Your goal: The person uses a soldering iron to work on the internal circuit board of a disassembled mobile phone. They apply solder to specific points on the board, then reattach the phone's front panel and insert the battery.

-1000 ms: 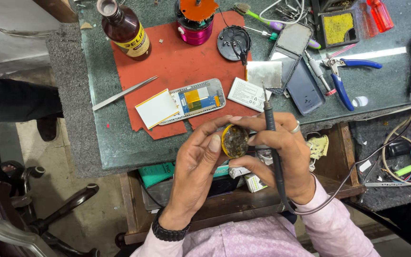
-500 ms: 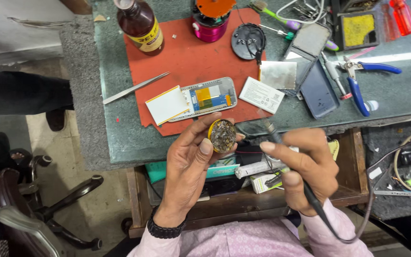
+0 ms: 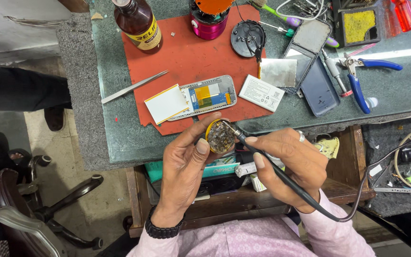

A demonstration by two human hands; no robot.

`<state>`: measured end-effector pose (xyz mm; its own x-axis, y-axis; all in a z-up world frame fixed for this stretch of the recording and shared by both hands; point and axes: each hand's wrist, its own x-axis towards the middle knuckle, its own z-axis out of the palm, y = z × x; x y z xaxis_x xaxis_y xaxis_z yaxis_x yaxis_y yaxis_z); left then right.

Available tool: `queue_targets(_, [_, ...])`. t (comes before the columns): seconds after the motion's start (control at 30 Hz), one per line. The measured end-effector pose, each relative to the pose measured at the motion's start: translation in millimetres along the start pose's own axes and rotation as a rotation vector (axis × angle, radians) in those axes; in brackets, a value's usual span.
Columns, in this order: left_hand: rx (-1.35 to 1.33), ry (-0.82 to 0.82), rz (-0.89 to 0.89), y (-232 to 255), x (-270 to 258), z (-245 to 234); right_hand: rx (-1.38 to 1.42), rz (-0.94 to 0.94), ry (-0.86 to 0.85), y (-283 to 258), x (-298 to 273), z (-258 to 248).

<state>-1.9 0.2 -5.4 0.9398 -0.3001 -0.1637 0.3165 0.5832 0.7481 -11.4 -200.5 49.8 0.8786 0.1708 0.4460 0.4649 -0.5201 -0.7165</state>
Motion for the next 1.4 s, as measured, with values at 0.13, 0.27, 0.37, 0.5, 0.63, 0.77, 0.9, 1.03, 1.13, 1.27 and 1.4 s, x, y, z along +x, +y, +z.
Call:
queue_targets(0.13, [0.025, -0.007, 0.004, 2, 1, 0, -0.003, 0.027, 0.0, 2, 0, 1])
queue_targets(0.27, [0.072, -0.013, -0.008, 8, 4, 5, -0.004, 0.082, 0.006, 3, -5, 0])
queue_targets(0.37, [0.058, -0.004, -0.035, 18, 9, 9, 0.063, 0.072, 0.067, 3, -10, 0])
queue_targets(0.5, [0.333, -0.003, 0.044, 45, 28, 7, 0.11, 0.157, 0.15, 7, -17, -1])
queue_targets(0.63, [0.73, 0.013, 0.185, 77, 65, 6, 0.139, 0.242, 0.163, 19, -18, 4])
queue_targets(0.77, [1.077, 0.148, 0.144, 88, 95, 9, 0.196, 0.289, 0.158, 22, -17, 11])
queue_targets(0.9, [1.474, 0.209, 0.618, 92, 75, 8, 0.118, 0.198, 0.135, 25, -7, 14])
queue_targets(1.03, [1.574, 0.132, 0.548, 101, 38, -2, -0.09, 0.103, 0.015, 30, 10, 15])
queue_targets(1.13, [1.623, 0.033, 0.479, 106, 31, -9, -0.236, -0.058, -0.106, 30, 31, 19])
queue_targets(1.27, [1.691, -0.036, 0.524, 108, 32, -15, -0.366, -0.191, -0.265, 32, 57, 27])
queue_targets(1.4, [1.657, -0.041, 0.449, 107, 31, -17, -0.402, -0.17, -0.356, 35, 69, 32])
